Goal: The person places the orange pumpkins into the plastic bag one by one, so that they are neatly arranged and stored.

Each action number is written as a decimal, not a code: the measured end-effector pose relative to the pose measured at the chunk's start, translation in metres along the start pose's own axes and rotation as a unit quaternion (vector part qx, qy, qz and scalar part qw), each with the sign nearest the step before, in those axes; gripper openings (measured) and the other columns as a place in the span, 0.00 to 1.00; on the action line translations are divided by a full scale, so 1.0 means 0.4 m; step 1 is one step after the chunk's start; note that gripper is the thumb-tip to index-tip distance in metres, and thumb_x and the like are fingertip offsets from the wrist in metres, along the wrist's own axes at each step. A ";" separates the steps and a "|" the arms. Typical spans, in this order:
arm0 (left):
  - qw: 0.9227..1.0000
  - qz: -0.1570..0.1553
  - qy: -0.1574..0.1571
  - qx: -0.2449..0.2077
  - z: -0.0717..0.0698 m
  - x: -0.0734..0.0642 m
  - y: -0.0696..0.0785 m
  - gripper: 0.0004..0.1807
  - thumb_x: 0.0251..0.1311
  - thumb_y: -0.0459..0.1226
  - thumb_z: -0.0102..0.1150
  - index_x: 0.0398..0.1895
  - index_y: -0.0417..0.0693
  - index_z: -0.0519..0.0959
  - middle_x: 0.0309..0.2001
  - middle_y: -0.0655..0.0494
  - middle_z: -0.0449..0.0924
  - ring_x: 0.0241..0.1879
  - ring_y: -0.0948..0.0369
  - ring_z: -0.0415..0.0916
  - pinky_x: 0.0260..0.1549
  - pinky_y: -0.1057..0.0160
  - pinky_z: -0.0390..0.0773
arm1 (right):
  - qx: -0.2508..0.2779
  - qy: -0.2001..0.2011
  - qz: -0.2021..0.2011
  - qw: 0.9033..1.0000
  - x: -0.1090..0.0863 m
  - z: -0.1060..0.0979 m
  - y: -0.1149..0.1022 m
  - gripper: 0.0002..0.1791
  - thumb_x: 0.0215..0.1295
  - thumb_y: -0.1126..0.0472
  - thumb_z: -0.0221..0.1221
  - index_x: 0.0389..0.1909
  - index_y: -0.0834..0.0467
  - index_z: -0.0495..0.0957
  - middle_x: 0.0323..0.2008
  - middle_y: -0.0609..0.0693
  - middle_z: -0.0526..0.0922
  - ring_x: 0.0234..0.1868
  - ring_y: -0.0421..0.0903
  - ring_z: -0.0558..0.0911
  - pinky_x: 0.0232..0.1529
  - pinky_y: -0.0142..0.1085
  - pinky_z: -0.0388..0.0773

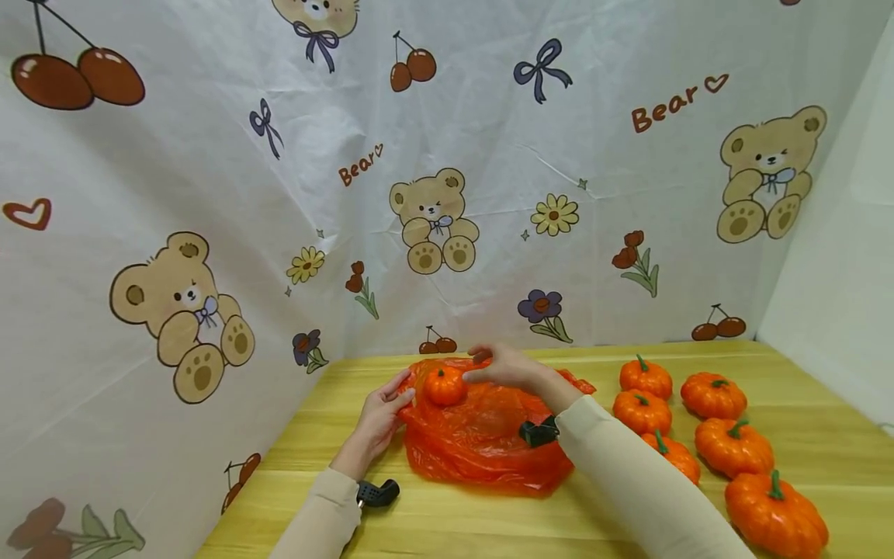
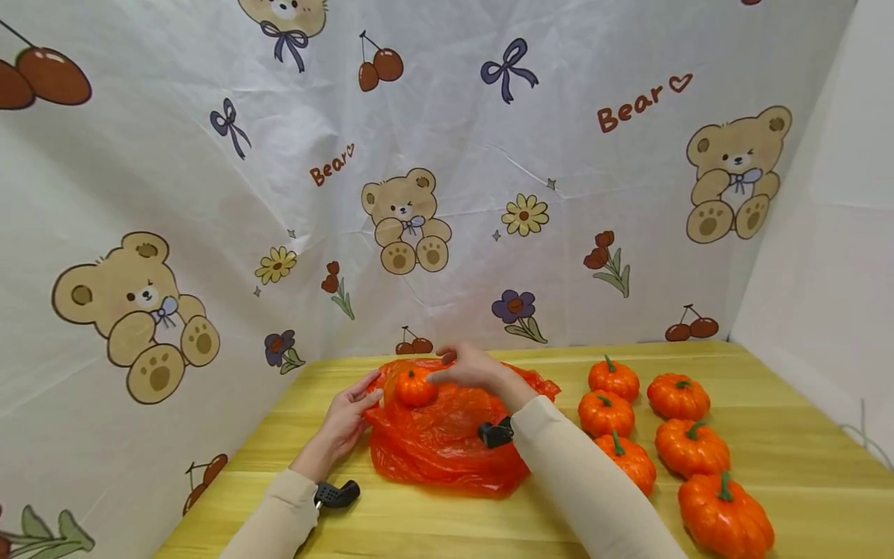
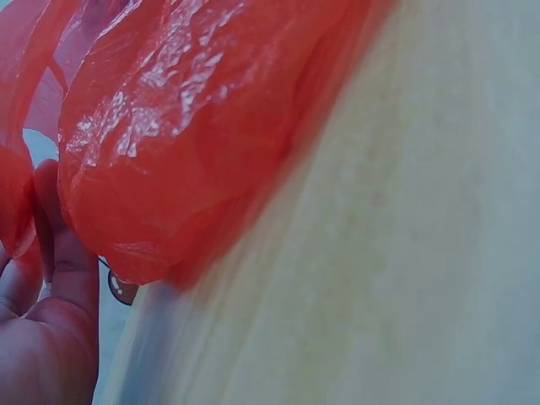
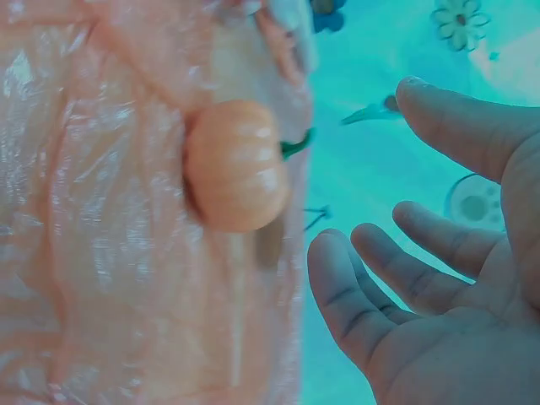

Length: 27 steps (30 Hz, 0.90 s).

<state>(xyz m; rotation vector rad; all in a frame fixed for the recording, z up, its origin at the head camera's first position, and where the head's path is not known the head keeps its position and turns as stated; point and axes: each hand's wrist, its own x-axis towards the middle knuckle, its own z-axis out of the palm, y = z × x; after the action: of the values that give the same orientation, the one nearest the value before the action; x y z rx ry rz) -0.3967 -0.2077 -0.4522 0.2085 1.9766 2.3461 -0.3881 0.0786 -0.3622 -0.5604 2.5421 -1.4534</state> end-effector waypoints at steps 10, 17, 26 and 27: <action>1.000 -0.001 0.000 0.001 -0.001 -0.003 0.006 0.31 0.72 0.33 0.59 0.77 0.54 0.69 0.74 0.41 0.69 0.52 0.59 0.83 0.41 0.65 0.88 | -0.042 0.013 -0.034 0.998 -0.077 -0.044 -0.047 0.35 0.63 0.50 0.71 0.70 0.54 0.73 0.66 0.59 0.76 0.65 0.62 0.76 0.64 0.56 0.78; 1.000 0.000 0.001 0.008 -0.001 -0.002 0.006 0.31 0.72 0.34 0.60 0.77 0.55 0.68 0.74 0.41 0.69 0.51 0.59 0.84 0.41 0.65 0.88 | -0.057 0.005 -0.068 0.996 -0.130 -0.070 -0.051 0.36 0.65 0.50 0.70 0.71 0.54 0.71 0.68 0.58 0.76 0.61 0.59 0.81 0.60 0.53 0.82; 1.000 -0.003 0.005 0.010 0.003 -0.005 0.008 0.31 0.72 0.34 0.60 0.77 0.55 0.68 0.73 0.40 0.70 0.46 0.62 0.84 0.38 0.67 0.87 | -0.066 -0.009 -0.090 0.994 -0.209 -0.093 -0.032 0.34 0.66 0.53 0.70 0.70 0.56 0.72 0.66 0.59 0.76 0.57 0.57 0.82 0.56 0.50 0.85; 1.000 -0.003 0.006 0.010 0.003 -0.005 0.008 0.31 0.72 0.34 0.60 0.77 0.55 0.68 0.73 0.40 0.71 0.45 0.62 0.84 0.38 0.68 0.87 | -0.070 -0.009 -0.089 0.994 -0.218 -0.095 -0.030 0.34 0.66 0.52 0.70 0.70 0.55 0.72 0.66 0.58 0.77 0.58 0.57 0.82 0.56 0.50 0.84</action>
<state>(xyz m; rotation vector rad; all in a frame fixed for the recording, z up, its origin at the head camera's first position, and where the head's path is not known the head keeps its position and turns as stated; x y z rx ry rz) -0.3944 -0.2073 -0.4491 0.1890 2.0029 2.3301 -0.3174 0.1378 -0.3364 -0.8367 2.6533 -1.3195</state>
